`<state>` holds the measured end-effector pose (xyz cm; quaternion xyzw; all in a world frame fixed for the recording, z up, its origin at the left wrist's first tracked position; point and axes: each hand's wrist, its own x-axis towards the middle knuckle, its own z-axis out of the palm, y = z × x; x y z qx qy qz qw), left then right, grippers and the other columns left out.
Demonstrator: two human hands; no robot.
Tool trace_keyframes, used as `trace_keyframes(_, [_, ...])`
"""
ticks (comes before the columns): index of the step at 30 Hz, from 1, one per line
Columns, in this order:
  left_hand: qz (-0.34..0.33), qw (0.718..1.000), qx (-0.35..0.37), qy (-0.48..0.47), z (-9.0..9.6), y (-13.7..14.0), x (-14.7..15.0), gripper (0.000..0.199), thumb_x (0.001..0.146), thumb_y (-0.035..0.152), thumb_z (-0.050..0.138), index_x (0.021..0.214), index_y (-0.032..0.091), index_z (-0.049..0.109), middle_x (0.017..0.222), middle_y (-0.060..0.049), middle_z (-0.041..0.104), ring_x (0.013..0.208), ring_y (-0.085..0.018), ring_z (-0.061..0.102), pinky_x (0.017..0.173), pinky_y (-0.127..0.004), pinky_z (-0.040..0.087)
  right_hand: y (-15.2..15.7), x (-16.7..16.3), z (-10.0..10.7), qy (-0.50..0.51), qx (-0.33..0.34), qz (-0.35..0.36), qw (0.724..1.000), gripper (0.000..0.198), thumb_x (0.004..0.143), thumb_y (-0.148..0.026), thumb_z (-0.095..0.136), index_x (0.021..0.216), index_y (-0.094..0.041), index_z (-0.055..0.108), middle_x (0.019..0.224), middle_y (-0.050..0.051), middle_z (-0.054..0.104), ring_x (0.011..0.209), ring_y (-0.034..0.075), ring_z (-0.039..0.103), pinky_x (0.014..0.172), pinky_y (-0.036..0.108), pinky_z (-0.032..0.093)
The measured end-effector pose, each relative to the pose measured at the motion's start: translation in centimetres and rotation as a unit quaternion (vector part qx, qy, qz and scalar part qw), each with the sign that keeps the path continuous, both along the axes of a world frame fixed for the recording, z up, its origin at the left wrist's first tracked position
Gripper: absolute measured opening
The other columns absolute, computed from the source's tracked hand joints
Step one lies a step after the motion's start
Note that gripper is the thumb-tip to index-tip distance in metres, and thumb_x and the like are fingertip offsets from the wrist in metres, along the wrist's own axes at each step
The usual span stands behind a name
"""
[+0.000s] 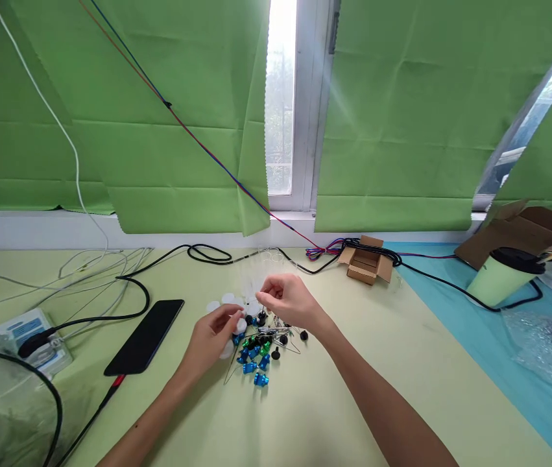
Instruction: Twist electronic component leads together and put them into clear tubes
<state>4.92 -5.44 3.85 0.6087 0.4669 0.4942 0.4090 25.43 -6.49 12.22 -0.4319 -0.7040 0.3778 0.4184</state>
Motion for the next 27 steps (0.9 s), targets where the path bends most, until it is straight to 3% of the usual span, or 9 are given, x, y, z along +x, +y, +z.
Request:
trace_keyframes(4, [0.091, 0.993, 0.000, 0.079, 0.5, 1.7, -1.4, 0.026, 0.071, 0.041, 0.072, 0.085, 0.019, 0.072, 0.083, -0.008, 0.072, 0.069, -0.023, 0.063, 0.062, -0.031, 0.046, 0.0, 0.1, 0.2, -0.005, 0.007, 0.003, 1.000, 0.023, 0.082, -0.033, 0.063, 0.065, -0.018, 0.060, 0.057, 0.000, 0.057, 0.051, 0.012, 0.051, 0.048, 0.024, 0.038])
trace_keyframes(11, [0.123, 0.980, 0.031, 0.151, 1.0, 5.8, -0.9, 0.037, 0.064, 0.022, 0.070, 0.102, 0.021, 0.066, 0.101, -0.008, 0.072, 0.063, -0.018, 0.058, 0.066, -0.033, 0.045, 0.1, 0.0, -0.2, -0.007, 0.008, 0.013, 1.000, 0.021, 0.082, -0.030, 0.062, 0.065, -0.018, 0.058, 0.057, 0.000, 0.058, 0.052, 0.012, 0.051, 0.049, 0.024, 0.038])
trace_keyframes(16, [0.066, 0.984, 0.053, 0.158, 1.3, 9.3, -0.9, 0.046, 0.058, 0.016, 0.073, 0.103, 0.021, 0.063, 0.113, -0.012, 0.071, 0.083, -0.024, 0.064, 0.073, -0.035, 0.044, 0.3, -0.3, -1.0, -0.011, 0.004, 0.024, 1.000, 0.021, 0.083, -0.031, 0.061, 0.066, -0.019, 0.059, 0.058, -0.001, 0.056, 0.053, 0.012, 0.051, 0.048, 0.024, 0.036])
trace_keyframes(20, [0.045, 0.985, 0.057, 0.157, 1.0, 10.6, -0.7, 0.045, 0.056, 0.015, 0.073, 0.100, 0.021, 0.063, 0.113, -0.011, 0.071, 0.097, -0.027, 0.065, 0.074, -0.033, 0.045, 0.5, -0.5, -1.3, -0.006, -0.004, 0.029, 1.000, 0.019, 0.083, -0.030, 0.061, 0.068, -0.019, 0.058, 0.058, -0.002, 0.054, 0.053, 0.012, 0.050, 0.048, 0.024, 0.035])
trace_keyframes(27, [0.047, 0.982, 0.058, 0.171, 0.0, 11.1, -0.4, 0.040, 0.057, 0.022, 0.072, 0.096, 0.021, 0.066, 0.093, -0.005, 0.075, 0.077, -0.023, 0.064, 0.068, -0.033, 0.047, 0.4, -0.9, -1.4, -0.002, -0.015, 0.039, 0.999, 0.018, 0.082, -0.027, 0.061, 0.068, -0.017, 0.057, 0.057, -0.003, 0.053, 0.053, 0.011, 0.048, 0.050, 0.023, 0.036])
